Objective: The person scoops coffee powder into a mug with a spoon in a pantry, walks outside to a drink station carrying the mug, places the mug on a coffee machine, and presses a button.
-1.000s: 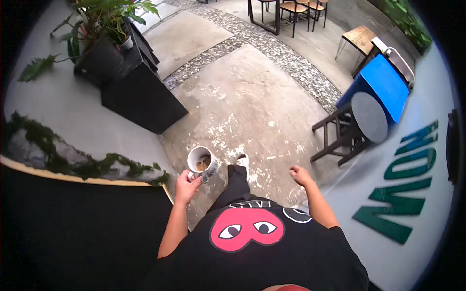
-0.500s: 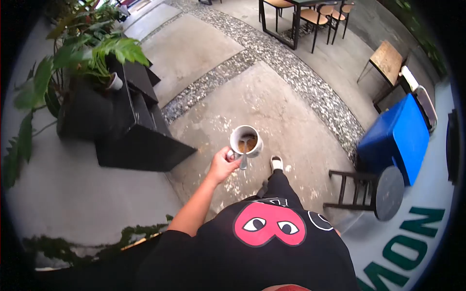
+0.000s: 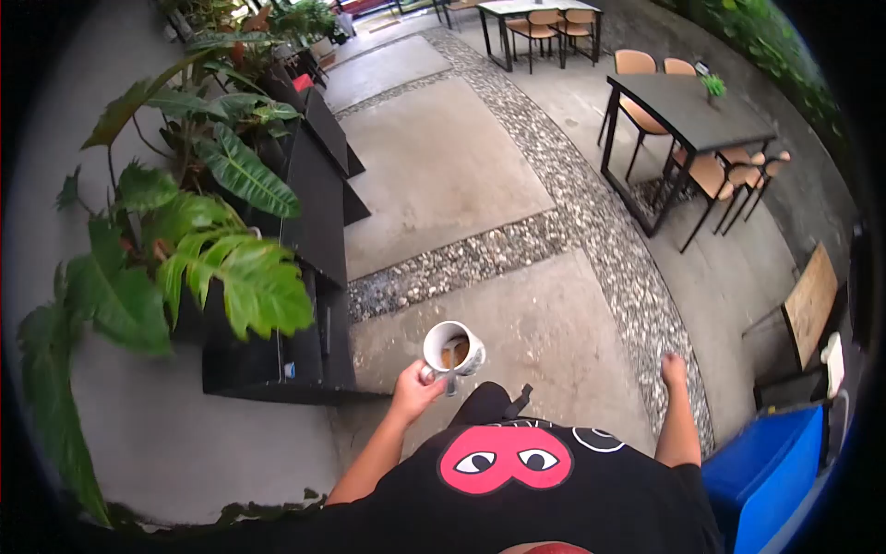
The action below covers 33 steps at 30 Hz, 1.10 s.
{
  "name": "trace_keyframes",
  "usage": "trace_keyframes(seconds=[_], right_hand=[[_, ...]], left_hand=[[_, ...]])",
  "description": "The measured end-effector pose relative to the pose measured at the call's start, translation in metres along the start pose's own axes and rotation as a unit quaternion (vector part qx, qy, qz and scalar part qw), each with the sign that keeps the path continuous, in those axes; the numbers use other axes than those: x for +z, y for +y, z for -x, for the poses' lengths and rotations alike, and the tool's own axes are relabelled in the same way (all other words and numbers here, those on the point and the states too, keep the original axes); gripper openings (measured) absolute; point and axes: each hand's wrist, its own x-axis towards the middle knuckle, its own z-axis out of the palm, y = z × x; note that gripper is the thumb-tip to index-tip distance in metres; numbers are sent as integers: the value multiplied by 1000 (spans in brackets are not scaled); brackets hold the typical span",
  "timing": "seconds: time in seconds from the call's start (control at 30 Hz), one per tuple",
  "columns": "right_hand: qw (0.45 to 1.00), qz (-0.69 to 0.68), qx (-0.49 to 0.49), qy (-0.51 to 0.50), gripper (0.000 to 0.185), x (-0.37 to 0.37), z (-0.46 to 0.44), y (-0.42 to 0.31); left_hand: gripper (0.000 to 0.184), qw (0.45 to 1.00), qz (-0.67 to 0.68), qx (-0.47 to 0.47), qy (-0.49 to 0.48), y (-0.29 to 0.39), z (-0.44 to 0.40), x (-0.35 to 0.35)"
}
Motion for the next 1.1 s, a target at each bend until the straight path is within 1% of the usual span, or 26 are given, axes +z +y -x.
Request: trace_keyframes(seconds=[0.03, 0.07, 0.1, 0.17, 0.23, 0.3, 0.33, 0.37, 0.4, 0.43, 0.47, 0.53, 0.57, 0.6, 0.63, 0.67, 0.73, 0.77, 0.83, 0.9, 0.93, 0.97, 1.0, 1.03, 1.07, 1.1], right_hand=[[998, -20, -54, 37, 30, -12, -33, -76], [992, -57, -107, 27, 29, -12, -78, -130], [987, -92, -129, 30, 27, -26, -91, -204], [971, -136, -190, 59, 23, -20, -130, -300], [956, -143, -255, 16, 22, 13, -175, -349], [961, -74, -265, 27, 22, 55, -205, -368], [964, -68, -258, -5, 23, 78, -214, -362], [976, -8, -199, -89, 27, 92, -223, -355], [972, 69, -174, -145, 31, 122, -242, -323], [960, 94, -136, -225, 31, 127, -248, -306], [943, 144, -94, -284, 27, 133, -256, -285], [955, 132, 17, -264, 25, 136, -262, -234], [965, 101, 101, -219, 20, 103, -248, -269], [962, 83, 148, -215, 20, 96, -259, -288], [958, 74, 170, -220, 20, 98, -281, -296], [954, 65, 189, -225, 20, 104, -304, -307], [949, 56, 204, -234, 19, 116, -365, -339], [949, 57, 199, -237, 19, 123, -404, -358], [952, 68, 184, -235, 18, 131, -487, -396], [955, 109, 130, -244, 18, 137, -581, -439], [943, 198, 25, -266, 18, 140, -635, -462], [887, 341, -148, -273, 18, 145, -694, -489], [857, 393, -248, -222, 17, 148, -755, -533], [855, 391, -304, -151, 17, 158, -819, -586], [992, 62, -91, -57, 20, 170, -871, -660], [984, 37, -170, -38, 25, 171, -921, -739]], left_hand=[[19, 1000, 7, -1, 18, 4, -25, -4], [18, 999, 20, -14, 37, 5, -50, -9], [17, 998, 32, -10, 51, 4, -79, -14], [17, 996, 57, -1, 75, -2, -144, -27], [16, 996, 50, -13, 76, 1, -208, -41], [16, 996, 43, -37, 74, 39, -280, -50], [17, 997, 28, -14, 68, 48, -313, -55], [18, 998, 13, 23, 65, 61, -347, -57], [19, 996, -4, 58, 62, 75, -380, -59], [21, 994, -22, 91, 60, 86, -411, -61], [22, 996, -11, 73, 50, 95, -442, -63], [24, 999, 8, 40, 33, 109, -507, -66], [24, 998, 34, 32, 32, 123, -536, -67], [25, 997, 59, 24, 31, 139, -562, -65], [25, 996, 83, 15, 30, 152, -588, -63], [24, 998, 40, 12, 51, 160, -613, -62], [23, 993, 94, -10, 66, 177, -663, -59], [23, 989, 124, -18, 77, 182, -690, -57], [19, 989, 111, -20, 96, 167, -744, -63], [16, 986, 110, -49, 112, 180, -795, -64], [12, 983, 93, -73, 143, 193, -820, -62], [12, 980, 107, -67, 152, 204, -845, -63], [12, 978, 119, -62, 160, 212, -867, -66], [13, 975, 133, -61, 167, 219, -887, -68], [11, 970, 91, -77, 210, 243, -905, -69], [9, 965, 106, -65, 232, 257, -925, -71]])
